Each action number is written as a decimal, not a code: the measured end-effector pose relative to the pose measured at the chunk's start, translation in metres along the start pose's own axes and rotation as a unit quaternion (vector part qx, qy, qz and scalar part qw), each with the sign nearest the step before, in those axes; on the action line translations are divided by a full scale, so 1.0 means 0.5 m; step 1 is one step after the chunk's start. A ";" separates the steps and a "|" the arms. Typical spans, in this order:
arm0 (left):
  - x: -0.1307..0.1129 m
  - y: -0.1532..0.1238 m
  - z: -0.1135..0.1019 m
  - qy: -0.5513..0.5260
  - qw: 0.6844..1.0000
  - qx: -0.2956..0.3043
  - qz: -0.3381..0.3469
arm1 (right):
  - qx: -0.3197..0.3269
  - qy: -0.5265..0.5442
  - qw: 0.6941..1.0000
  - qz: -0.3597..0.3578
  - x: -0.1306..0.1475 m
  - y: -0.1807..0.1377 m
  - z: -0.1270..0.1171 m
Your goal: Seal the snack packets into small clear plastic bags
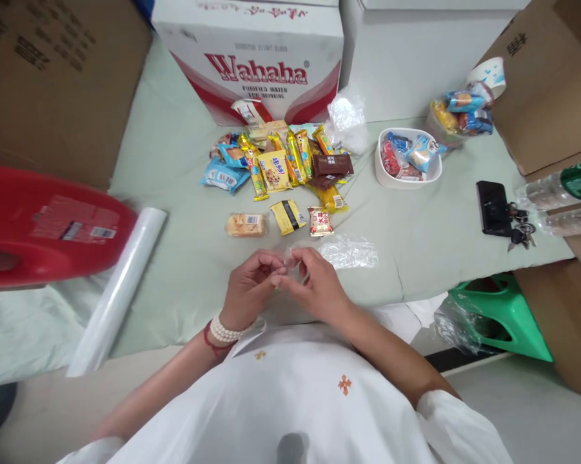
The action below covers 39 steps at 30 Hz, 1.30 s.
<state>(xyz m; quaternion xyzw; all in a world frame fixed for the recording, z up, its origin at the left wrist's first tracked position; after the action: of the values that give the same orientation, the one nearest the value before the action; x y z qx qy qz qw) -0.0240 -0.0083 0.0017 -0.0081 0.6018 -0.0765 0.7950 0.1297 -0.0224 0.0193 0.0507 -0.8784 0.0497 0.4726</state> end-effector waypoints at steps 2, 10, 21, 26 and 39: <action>-0.003 0.000 -0.008 0.004 1.000 -0.018 0.005 | -0.012 -0.010 1.000 -0.004 0.002 0.011 -0.001; -0.008 0.006 -0.028 -0.073 0.996 -0.043 0.008 | -0.036 0.052 0.997 -0.041 -0.001 -0.003 -0.052; -0.062 0.053 -0.005 -0.176 0.984 -0.009 0.031 | 0.127 0.418 0.884 0.166 -0.004 -0.016 -0.067; -0.074 0.060 0.035 -0.234 0.969 0.072 0.009 | 0.207 0.489 0.830 0.172 0.033 -0.009 -0.095; -0.050 0.023 0.068 -0.195 0.977 0.057 -0.066 | -0.148 0.261 0.952 0.058 0.010 0.058 -0.221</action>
<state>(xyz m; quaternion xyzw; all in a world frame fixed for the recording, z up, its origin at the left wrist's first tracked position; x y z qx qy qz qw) 0.0033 0.0035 0.0338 -0.0176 0.4282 -0.1598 0.8892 0.2141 0.0212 0.0826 -0.0851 -0.7237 -0.0418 0.6836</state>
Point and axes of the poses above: each hand's wrist, its own y-axis towards the middle knuckle, its own z-axis out of the palm, x = y × z, the point moved 7 cm from there along y, towards the middle knuckle, and after that the axes turned 13 degrees about -y, right-handed, at the moved point
